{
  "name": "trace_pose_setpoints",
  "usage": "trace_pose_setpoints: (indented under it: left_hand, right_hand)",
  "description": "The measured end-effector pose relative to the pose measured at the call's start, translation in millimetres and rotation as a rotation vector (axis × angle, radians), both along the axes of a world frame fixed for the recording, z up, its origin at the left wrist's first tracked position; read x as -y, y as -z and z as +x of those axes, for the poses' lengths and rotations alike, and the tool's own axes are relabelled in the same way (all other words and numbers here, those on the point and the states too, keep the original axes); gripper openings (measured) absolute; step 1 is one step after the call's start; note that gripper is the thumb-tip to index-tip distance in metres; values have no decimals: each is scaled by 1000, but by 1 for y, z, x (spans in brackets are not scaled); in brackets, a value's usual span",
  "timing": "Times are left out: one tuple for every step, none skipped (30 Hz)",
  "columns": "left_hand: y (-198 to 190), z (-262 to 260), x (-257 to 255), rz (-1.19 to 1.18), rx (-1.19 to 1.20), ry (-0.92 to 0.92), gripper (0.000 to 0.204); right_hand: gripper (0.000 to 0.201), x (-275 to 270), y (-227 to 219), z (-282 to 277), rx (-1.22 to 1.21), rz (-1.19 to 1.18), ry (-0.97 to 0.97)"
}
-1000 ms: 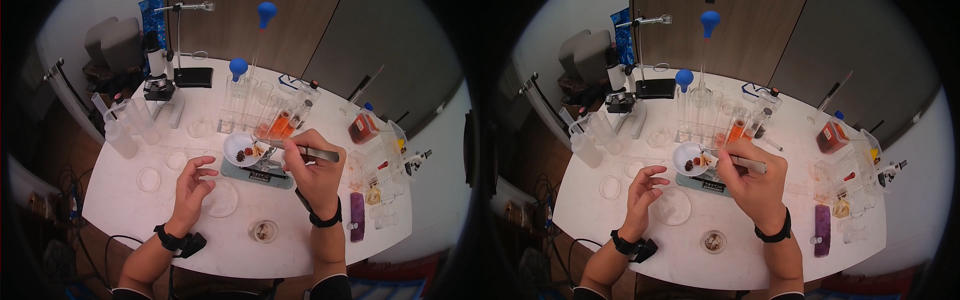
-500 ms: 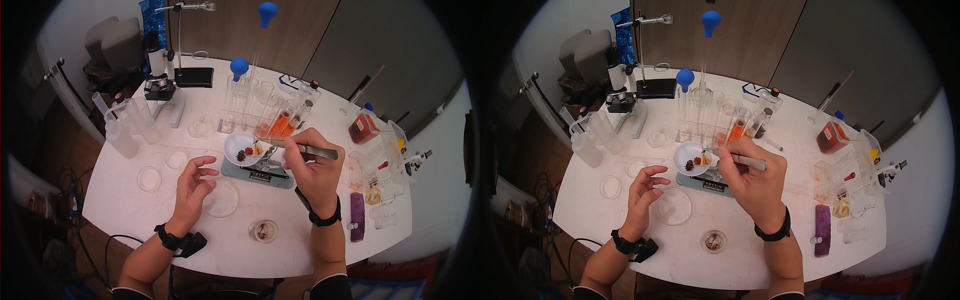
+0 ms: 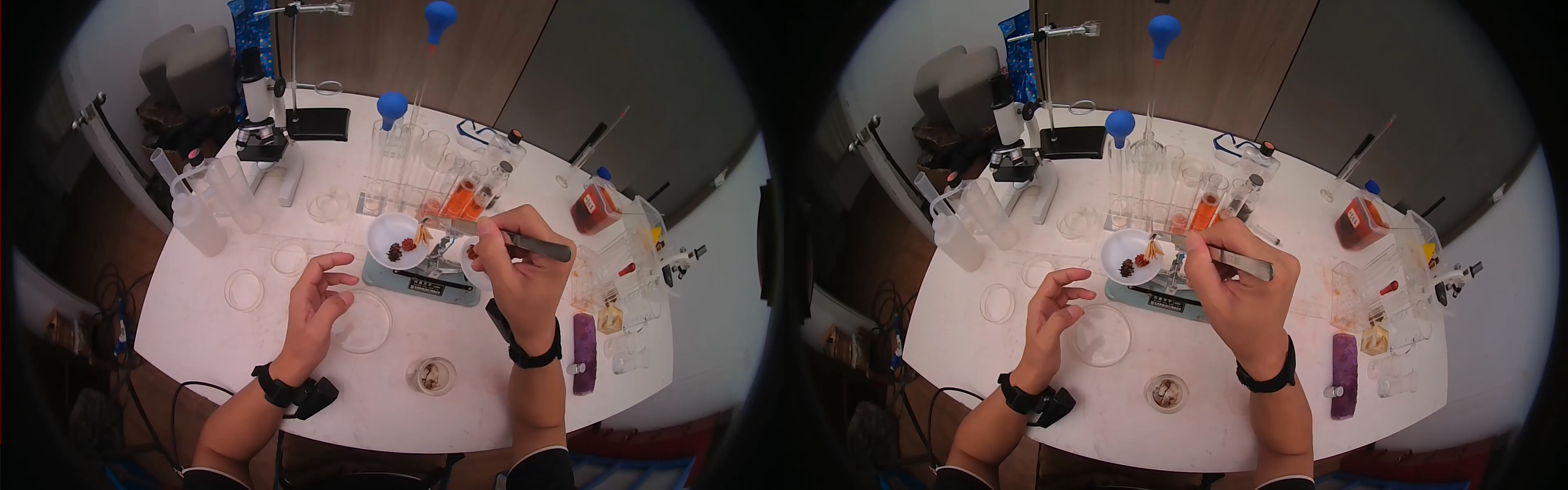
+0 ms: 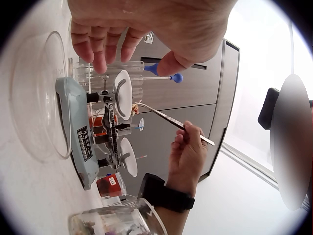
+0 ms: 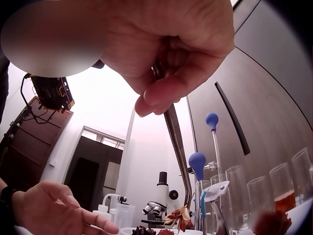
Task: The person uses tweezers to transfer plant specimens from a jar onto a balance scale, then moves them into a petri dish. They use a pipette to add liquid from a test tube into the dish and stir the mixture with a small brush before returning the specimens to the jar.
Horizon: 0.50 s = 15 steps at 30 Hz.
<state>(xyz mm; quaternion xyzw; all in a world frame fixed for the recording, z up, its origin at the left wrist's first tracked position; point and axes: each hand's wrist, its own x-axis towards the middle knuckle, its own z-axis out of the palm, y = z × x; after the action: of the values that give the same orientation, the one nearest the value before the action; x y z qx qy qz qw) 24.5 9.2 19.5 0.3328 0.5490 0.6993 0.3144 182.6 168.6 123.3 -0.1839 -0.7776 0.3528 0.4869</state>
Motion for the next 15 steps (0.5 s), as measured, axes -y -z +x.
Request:
trace_pose_setpoints:
  left_hand:
    - [1,0,0,1,-1,-1,50]
    - [1,0,0,2,-2,-3,50]
    - [1,0,0,4,-2,-2,50]
    - [1,0,0,6,-2,-2,50]
    - [1,0,0,8,-2,-1,50]
    - [1,-1,0,8,-4,-2,50]
    - [1,-1,0,7,-5,-2,50]
    - [1,-1,0,6,-7,-3,50]
    - [3,-2,0,22,1,8,48]
    - [5,-4,0,38,8,19,47]
    - [6,-5,1,54,16,30,45]
    - [5,-5,1,56,19,31,45]
    - [5,-4,1,58,22,31,45]
    - [5,-4,1,60,25,31,45]
    - [5,-4,1,59,24,32,45]
  right_hand:
    - [9,0,0,0,-13,8,1]
    - [9,0,1,0,-26,16,2]
    - [9,0,1,0,-21,24,1]
    - [9,0,2,0,-17,32,1]
    - [9,0,2,0,-12,40,2]
    - [9,1,3,-1,-22,36,-12]
    - [9,2,4,-2,-33,33,-26]
    - [9,2,5,-3,-43,29,-40]
    - [9,2,6,-5,-43,39,-34]
    - [9,3,8,-5,-42,50,-28]
    - [9,3,9,-7,-41,60,-22]
    - [9,3,11,-8,-31,115,-12]
    - [8,4,12,-10,-21,170,-3]
    - [8,5,14,-11,-12,225,7]
    - [7,5,16,-13,-2,277,6]
